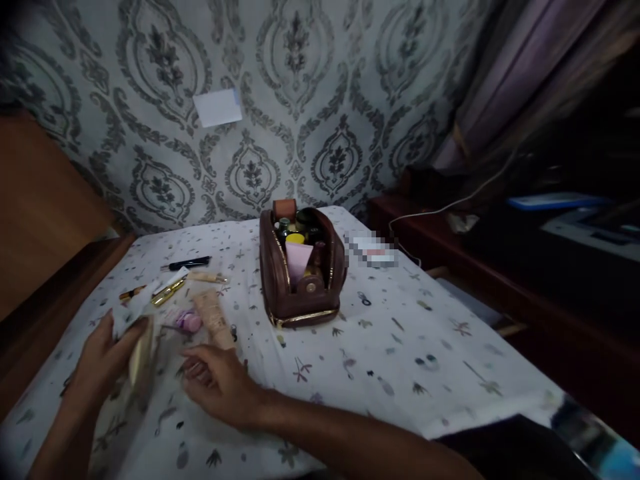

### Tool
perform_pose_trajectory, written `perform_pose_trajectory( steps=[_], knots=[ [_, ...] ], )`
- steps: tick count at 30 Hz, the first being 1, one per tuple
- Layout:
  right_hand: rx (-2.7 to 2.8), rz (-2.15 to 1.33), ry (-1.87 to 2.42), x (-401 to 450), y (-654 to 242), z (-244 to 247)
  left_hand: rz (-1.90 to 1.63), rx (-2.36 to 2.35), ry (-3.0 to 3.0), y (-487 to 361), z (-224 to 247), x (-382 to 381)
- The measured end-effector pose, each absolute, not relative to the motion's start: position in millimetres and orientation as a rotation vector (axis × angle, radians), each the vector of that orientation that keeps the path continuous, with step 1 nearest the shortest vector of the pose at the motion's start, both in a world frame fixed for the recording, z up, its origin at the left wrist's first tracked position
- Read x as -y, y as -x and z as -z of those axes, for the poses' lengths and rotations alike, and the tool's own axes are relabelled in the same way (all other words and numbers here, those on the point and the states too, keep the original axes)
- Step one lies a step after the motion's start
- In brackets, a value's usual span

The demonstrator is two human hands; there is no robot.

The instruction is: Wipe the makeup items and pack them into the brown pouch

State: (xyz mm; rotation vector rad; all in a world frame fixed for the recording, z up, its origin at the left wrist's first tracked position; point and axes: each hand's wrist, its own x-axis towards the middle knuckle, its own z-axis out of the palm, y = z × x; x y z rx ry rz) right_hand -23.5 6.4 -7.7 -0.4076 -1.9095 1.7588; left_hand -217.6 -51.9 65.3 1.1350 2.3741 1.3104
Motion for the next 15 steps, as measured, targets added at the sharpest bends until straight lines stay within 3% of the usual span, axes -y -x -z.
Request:
perform_pose_trajectory(
  steps=[2,5,15],
  knots=[
    [1.868,-1.807,0.329,-8.1,20.9,3.8,-1.483,-2.097,-1.122,195.4,-65.3,49.1],
    [1.726,-2.003,0.22,-10.1,19.0,-0.3,-1.41,-1.947,-1.201,166.2,-59.8,43.4],
    [1.358,-2.433,0.26,-15.3,24.3,-8.7,-1.382,-1.97,-1.23,162.1,-65.4,32.3]
  ],
)
